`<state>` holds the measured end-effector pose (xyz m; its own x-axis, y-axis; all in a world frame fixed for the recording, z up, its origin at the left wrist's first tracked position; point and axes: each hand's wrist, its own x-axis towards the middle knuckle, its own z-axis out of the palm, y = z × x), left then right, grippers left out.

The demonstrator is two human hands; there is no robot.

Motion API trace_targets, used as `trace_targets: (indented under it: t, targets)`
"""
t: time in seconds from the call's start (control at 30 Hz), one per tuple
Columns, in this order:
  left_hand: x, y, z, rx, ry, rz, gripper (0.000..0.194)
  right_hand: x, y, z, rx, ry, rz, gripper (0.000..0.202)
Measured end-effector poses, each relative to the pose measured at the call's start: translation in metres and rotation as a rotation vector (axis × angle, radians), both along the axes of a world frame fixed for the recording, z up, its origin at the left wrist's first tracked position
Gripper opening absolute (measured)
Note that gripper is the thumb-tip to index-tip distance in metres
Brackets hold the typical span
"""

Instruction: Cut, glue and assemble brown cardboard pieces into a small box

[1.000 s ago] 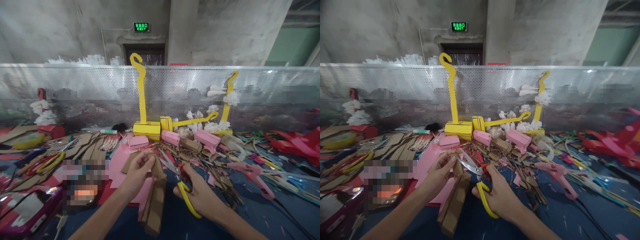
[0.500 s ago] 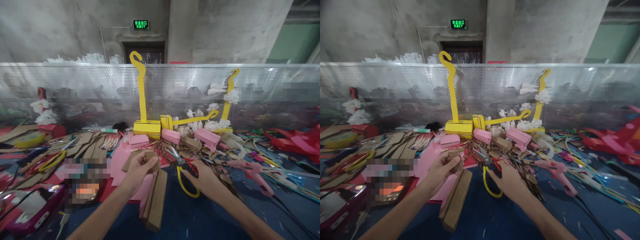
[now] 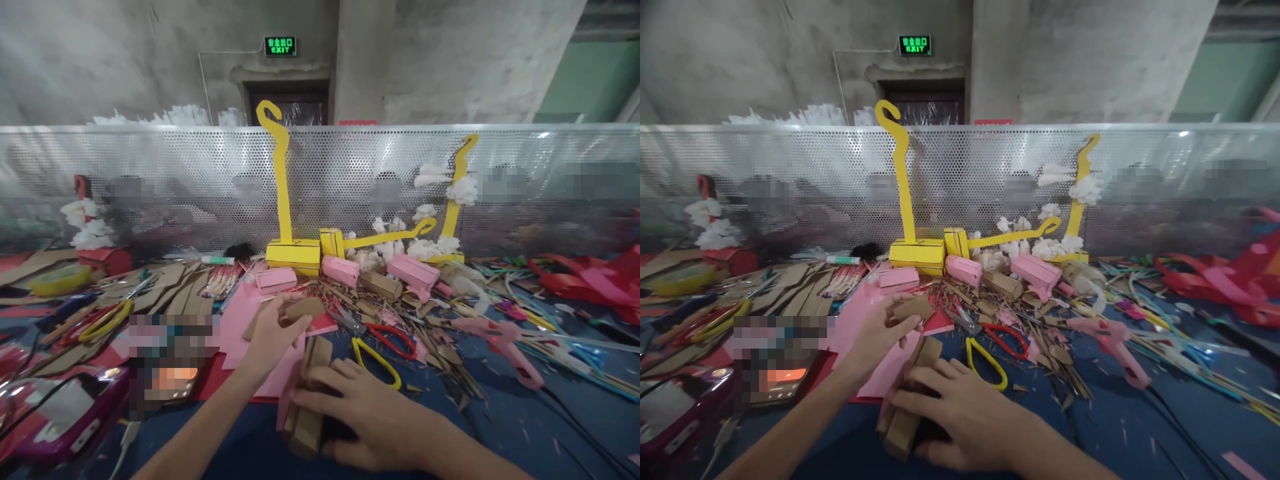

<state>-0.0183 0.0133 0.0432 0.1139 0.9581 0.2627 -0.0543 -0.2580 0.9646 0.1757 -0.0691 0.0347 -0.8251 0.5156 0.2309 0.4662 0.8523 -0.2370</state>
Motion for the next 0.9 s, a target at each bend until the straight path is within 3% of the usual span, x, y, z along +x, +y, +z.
trace_targets:
  t: [0.17, 0.33, 0.57, 0.73, 0.9]
  targets:
    - [0.001, -0.003, 0.006, 0.105, 0.026, 0.008, 0.021, 0.008, 0.008, -0.008, 0.214, -0.058, -0.057, 0.066]
    - [0.003, -0.006, 0.006, 0.125, -0.003, 0.038, 0.02, 0.022, 0.014, -0.012, 0.344, 0.005, -0.085, 0.038]
    - [0.004, -0.015, 0.009, 0.074, -0.131, -0.216, 0.026, 0.051, 0.034, -0.017, 0.328, 0.252, -0.214, 0.059]
    - [0.005, -0.022, 0.009, 0.153, -0.075, -0.165, 0.042, 0.058, 0.04, -0.02, 0.28, 0.296, -0.253, 0.068]
    - [0.007, -0.028, 0.007, 0.209, 0.006, -0.143, 0.038, 0.053, 0.039, -0.019, 0.292, 0.284, -0.231, 0.062]
